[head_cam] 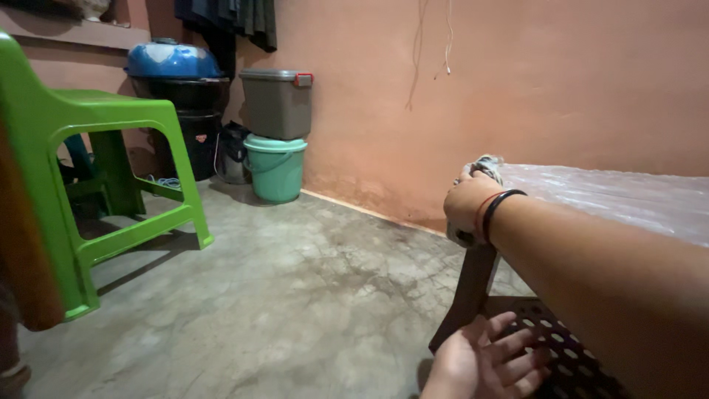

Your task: The person attaches black rubber feet to the legs of a brown plastic stool, then places a plastic-wrapped cushion on the stool and wipes the cushion surface with a cloth.

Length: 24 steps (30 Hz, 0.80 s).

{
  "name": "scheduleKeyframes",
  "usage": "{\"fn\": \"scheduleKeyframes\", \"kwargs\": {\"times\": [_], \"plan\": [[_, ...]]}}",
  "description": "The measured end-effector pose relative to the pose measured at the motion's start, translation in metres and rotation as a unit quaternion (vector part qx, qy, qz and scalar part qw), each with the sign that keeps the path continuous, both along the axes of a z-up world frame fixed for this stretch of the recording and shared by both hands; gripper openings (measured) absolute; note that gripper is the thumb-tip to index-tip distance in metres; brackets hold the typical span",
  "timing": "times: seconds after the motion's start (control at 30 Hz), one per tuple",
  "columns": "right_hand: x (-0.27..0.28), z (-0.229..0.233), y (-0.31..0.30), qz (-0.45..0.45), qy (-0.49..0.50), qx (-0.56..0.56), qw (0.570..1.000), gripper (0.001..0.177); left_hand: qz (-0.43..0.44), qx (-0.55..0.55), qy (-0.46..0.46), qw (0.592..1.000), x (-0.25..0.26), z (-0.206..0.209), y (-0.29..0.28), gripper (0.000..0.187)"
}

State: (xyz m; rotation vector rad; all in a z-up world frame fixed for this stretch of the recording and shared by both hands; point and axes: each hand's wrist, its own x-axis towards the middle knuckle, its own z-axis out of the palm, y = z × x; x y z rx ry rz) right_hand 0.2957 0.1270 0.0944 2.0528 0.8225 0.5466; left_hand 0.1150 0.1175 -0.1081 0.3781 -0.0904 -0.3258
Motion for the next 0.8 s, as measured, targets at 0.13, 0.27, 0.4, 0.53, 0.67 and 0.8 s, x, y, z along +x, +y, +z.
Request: {"fn": "scheduleKeyframes", "kwargs": {"times": [0.13,0.27,0.4,0.53,0.67,0.8], "plan": [[-0.010,-0.014,-0.008,0.002,-0.035,0.035,0.999,0.017,0.025,0.007,0.026,0.999,-0.004,-0.001,0.000,0.058],[-0.055,0.006,-0.018,-0.049,0.073,-0.046,0.995,0.024,0.029,0.003,0.027,0.999,-0.023,0.011,0.001,0.054],[-0.127,0.015,-0.038,-0.029,0.073,-0.023,0.997,0.025,0.093,0.033,0.077,0.992,-0.052,0.022,-0.006,0.046],[-0.189,0.023,-0.064,-0.062,0.108,-0.025,0.992,0.027,0.112,0.010,0.091,0.989,-0.078,0.029,-0.015,0.047],[-0.239,0.019,-0.089,-0.039,0.124,-0.021,0.991,0.025,0.135,-0.003,0.136,0.981,-0.105,0.037,-0.025,0.042],[-0.275,0.020,-0.117,-0.009,0.137,-0.011,0.990,0.021,0.136,0.039,0.121,0.983,-0.129,0.051,-0.037,0.042]]}}
